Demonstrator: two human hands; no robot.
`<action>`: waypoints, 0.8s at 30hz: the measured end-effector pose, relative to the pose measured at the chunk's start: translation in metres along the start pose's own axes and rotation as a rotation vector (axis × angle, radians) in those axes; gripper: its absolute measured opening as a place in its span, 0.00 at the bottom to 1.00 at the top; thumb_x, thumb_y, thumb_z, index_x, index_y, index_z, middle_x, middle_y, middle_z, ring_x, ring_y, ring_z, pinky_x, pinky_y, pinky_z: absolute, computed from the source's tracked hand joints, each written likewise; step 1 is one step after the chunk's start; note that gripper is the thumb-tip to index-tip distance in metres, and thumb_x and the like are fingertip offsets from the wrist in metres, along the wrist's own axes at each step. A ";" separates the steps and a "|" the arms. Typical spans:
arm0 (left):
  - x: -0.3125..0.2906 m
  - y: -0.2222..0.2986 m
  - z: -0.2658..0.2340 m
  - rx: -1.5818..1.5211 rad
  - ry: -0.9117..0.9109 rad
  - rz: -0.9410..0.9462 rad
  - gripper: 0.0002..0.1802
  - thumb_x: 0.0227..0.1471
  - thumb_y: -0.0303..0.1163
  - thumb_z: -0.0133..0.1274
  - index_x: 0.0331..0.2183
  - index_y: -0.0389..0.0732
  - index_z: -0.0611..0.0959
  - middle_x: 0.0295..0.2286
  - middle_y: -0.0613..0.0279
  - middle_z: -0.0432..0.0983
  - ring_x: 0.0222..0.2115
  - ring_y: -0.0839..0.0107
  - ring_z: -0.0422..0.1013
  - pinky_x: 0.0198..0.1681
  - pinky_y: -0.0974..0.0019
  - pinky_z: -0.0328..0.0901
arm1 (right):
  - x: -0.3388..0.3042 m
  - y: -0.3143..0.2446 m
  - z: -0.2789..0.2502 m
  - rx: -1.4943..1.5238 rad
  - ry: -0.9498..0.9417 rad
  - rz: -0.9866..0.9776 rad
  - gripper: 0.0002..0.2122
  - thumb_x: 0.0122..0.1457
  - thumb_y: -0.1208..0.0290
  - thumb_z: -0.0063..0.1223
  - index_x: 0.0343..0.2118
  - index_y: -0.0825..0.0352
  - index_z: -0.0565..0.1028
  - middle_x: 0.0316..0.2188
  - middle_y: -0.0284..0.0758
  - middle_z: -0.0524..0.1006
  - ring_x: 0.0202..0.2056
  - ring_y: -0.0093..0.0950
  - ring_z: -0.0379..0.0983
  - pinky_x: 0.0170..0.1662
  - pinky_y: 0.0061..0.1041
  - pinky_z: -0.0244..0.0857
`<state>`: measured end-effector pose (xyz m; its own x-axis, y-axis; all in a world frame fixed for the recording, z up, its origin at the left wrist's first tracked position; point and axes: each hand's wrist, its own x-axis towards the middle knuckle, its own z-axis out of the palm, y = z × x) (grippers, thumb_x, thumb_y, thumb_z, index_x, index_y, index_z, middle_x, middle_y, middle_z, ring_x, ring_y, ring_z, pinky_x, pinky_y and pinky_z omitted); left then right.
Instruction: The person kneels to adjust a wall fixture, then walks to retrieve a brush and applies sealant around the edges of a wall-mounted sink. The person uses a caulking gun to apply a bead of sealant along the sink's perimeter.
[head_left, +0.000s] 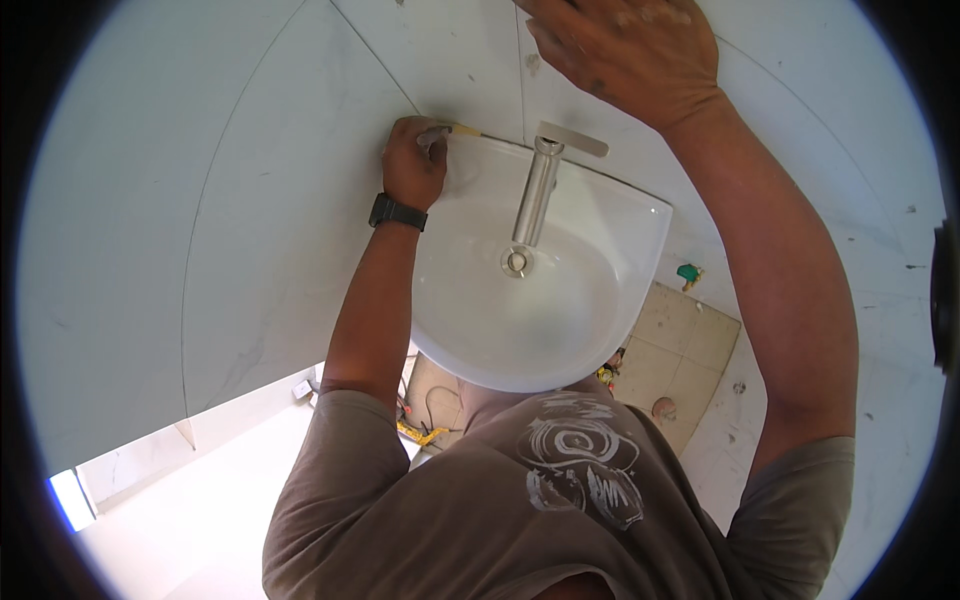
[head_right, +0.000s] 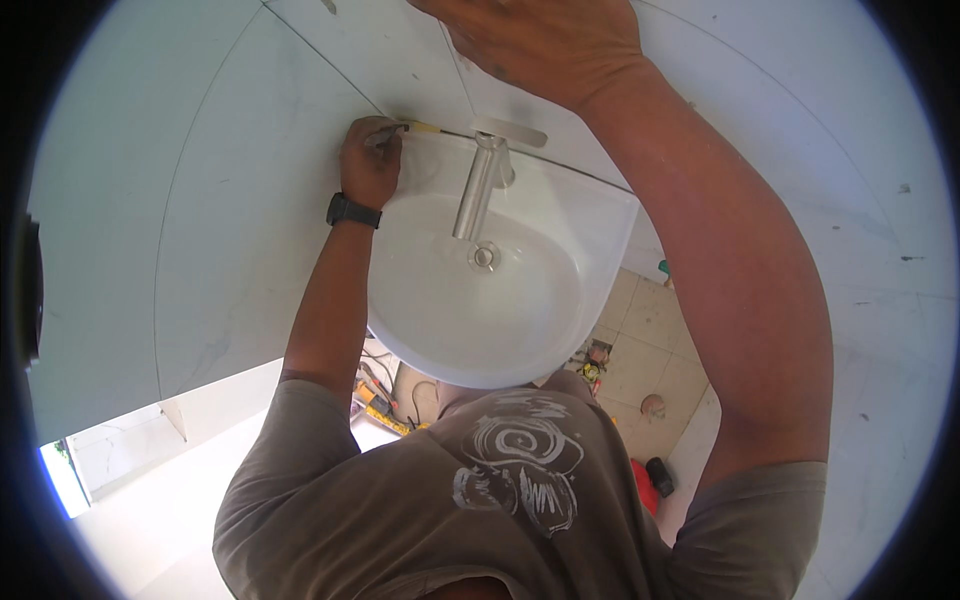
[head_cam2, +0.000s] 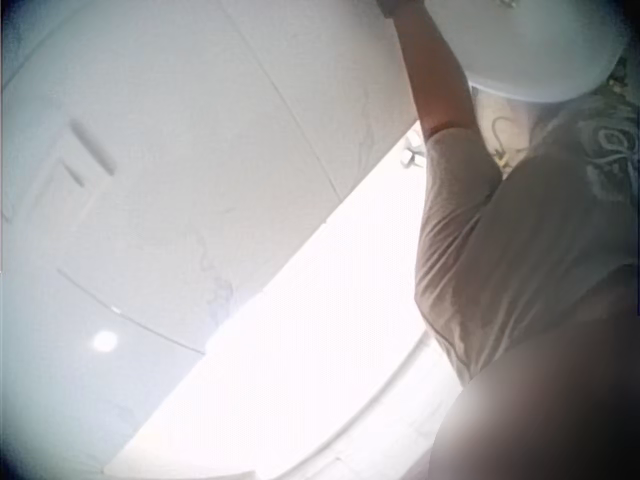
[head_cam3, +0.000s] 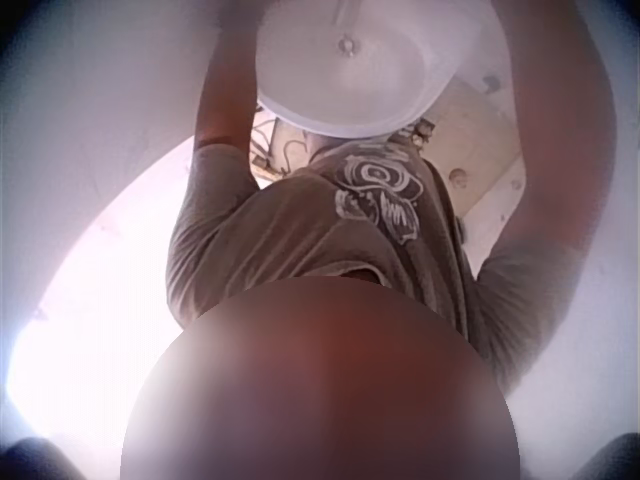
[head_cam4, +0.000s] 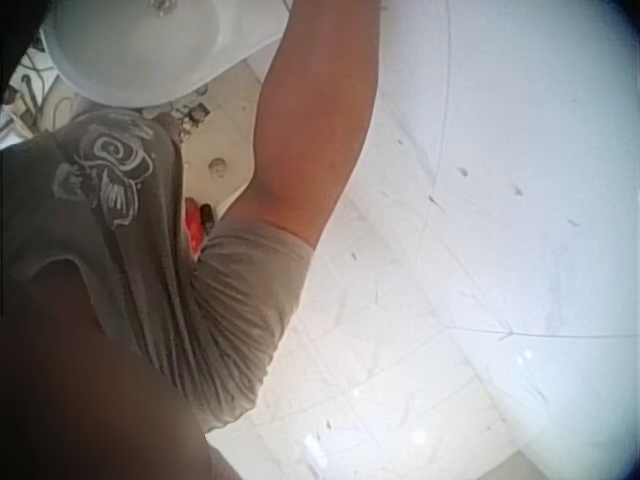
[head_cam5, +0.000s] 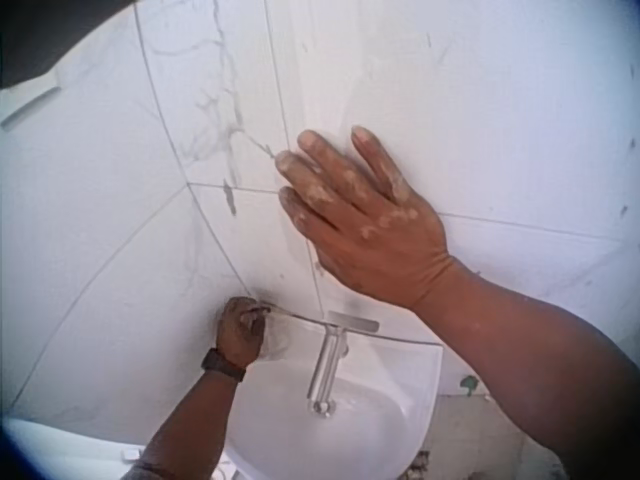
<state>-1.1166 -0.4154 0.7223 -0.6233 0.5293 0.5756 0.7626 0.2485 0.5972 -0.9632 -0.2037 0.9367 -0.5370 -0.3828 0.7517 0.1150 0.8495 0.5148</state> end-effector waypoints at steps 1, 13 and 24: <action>-0.002 0.000 -0.002 0.129 0.036 0.005 0.07 0.53 0.26 0.61 0.37 0.40 0.83 0.39 0.52 0.78 0.37 0.54 0.78 0.37 0.57 0.75 | 0.002 0.000 0.003 -0.005 0.040 -0.006 0.13 0.57 0.66 0.55 0.45 0.58 0.80 0.61 0.30 0.70 0.69 0.31 0.57 0.75 0.47 0.41; 0.004 0.025 -0.019 0.409 0.082 0.027 0.08 0.56 0.35 0.59 0.37 0.44 0.84 0.32 0.56 0.76 0.30 0.51 0.77 0.34 0.52 0.73 | 0.000 -0.001 0.007 -0.015 0.101 0.008 0.13 0.57 0.65 0.55 0.45 0.57 0.80 0.61 0.30 0.71 0.68 0.31 0.57 0.74 0.46 0.42; 0.043 0.037 -0.054 0.270 -0.140 -0.001 0.09 0.52 0.33 0.61 0.30 0.35 0.84 0.32 0.44 0.79 0.34 0.43 0.75 0.38 0.48 0.70 | -0.004 0.001 0.013 -0.004 0.119 0.002 0.12 0.58 0.66 0.54 0.44 0.57 0.80 0.61 0.30 0.71 0.69 0.32 0.57 0.74 0.47 0.42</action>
<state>-1.1247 -0.4271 0.7987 -0.6085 0.6312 0.4809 0.7921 0.4458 0.4169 -0.9716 -0.1966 0.9291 -0.4337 -0.4214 0.7964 0.1194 0.8492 0.5143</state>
